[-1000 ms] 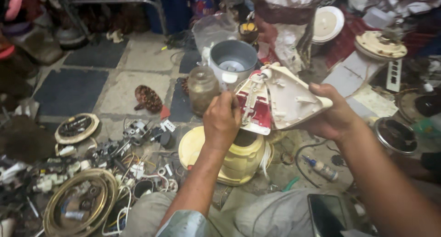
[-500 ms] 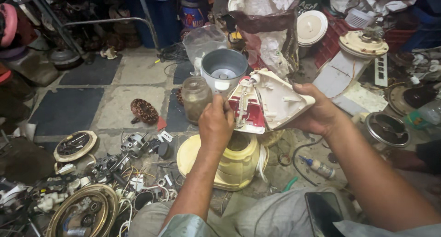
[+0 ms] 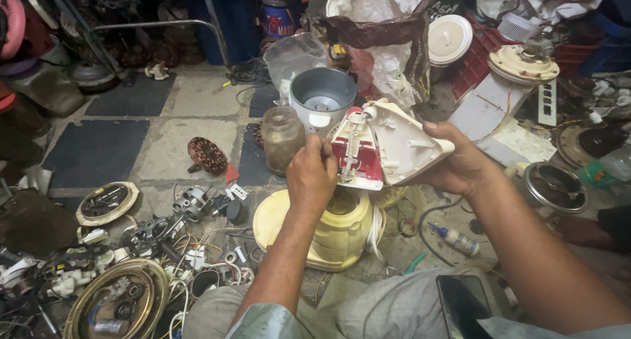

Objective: The person disassembles a red and white electric iron using a screwdriver, removes the bottom cover, inspects the internal components, and then reassembles the iron by replacing the cover and tightening the screws.

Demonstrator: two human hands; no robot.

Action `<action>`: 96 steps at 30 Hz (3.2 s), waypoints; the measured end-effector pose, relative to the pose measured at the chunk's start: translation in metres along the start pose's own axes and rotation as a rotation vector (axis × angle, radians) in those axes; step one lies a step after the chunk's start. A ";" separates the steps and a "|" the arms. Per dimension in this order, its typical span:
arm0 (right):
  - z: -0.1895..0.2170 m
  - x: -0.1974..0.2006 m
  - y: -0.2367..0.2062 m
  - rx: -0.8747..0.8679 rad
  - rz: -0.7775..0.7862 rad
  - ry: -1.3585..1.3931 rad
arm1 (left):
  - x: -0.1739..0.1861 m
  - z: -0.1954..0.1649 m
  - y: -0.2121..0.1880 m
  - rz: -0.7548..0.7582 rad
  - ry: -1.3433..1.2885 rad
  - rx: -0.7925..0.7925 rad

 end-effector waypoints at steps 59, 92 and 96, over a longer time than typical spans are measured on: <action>-0.012 0.020 -0.006 0.069 -0.061 -0.005 | -0.034 -0.010 -0.046 -0.012 -0.193 -0.014; -0.018 0.029 -0.002 0.086 -0.108 -0.017 | -0.036 -0.005 -0.049 0.045 -0.094 -0.070; -0.019 0.030 -0.001 0.088 -0.085 -0.026 | -0.039 0.000 -0.050 0.043 -0.126 -0.049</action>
Point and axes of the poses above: each hand's wrist, its own y-axis towards the middle knuckle, its own x-axis out of the back of the hand, z = x × y, the point moved 6 cm from there along y, towards the middle knuckle, and after that the axes turned 11 degrees about z, right-handed, at the moved point
